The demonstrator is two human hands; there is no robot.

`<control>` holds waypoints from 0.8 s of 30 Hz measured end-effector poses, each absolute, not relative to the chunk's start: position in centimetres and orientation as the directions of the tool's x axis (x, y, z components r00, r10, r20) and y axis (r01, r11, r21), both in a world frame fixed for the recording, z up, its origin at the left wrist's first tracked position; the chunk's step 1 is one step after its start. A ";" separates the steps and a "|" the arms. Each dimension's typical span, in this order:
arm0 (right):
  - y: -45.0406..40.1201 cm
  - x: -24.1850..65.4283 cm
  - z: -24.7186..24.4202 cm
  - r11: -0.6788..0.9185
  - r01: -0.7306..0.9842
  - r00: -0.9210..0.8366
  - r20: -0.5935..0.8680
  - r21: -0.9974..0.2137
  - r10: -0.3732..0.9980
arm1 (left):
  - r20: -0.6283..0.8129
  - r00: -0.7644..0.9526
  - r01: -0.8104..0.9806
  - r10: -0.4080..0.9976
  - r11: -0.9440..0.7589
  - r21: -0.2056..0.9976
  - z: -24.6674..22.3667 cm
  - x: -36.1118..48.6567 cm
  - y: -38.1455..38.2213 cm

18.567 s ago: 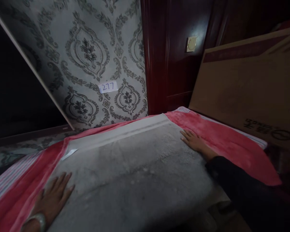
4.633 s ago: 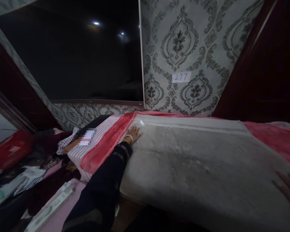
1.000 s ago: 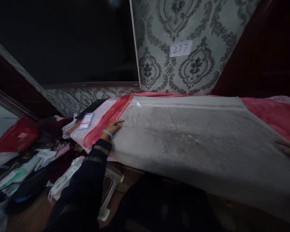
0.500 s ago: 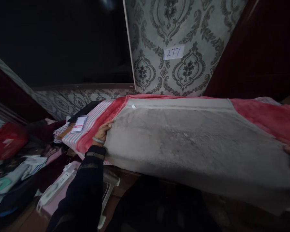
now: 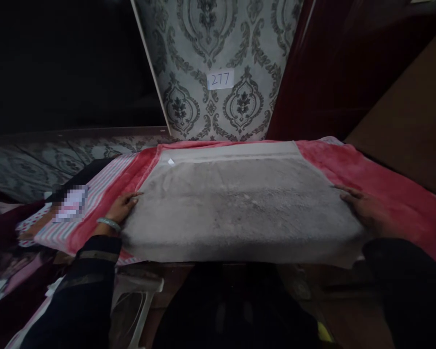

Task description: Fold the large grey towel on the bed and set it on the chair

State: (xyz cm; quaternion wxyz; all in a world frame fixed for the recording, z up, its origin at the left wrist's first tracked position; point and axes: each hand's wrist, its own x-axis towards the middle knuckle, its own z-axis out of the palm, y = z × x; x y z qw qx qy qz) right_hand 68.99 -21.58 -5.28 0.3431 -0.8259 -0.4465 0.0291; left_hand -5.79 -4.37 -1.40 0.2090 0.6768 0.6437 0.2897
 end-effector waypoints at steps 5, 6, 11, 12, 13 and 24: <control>-20.7 66.1 -4.3 -0.514 0.641 0.731 0.248 -0.570 0.636 | 0.228 0.033 0.961 0.973 -0.093 0.260 -0.8 -4.8 -4.0; -20.3 65.1 -4.4 -0.490 0.685 0.702 0.311 -0.538 0.640 | 0.282 0.083 0.976 0.956 -0.135 0.172 -0.7 -3.7 -4.2; -17.2 58.0 -5.3 0.007 0.927 0.174 0.446 -0.374 0.878 | 0.309 0.455 0.861 0.835 -0.501 0.087 -1.1 3.7 -5.4; -16.7 56.7 -5.6 0.101 0.924 0.075 0.435 -0.368 0.898 | 0.293 0.484 0.843 0.824 -0.530 0.097 -1.5 4.9 -5.5; -16.2 55.7 -5.9 0.174 0.914 -0.003 0.423 -0.366 0.906 | 0.279 0.493 0.837 0.824 -0.537 0.107 -1.9 5.8 -5.4; -14.0 55.3 -8.6 0.263 0.893 -0.089 0.428 -0.366 0.899 | 0.311 0.436 0.869 0.845 -0.485 0.097 -4.2 6.5 -4.4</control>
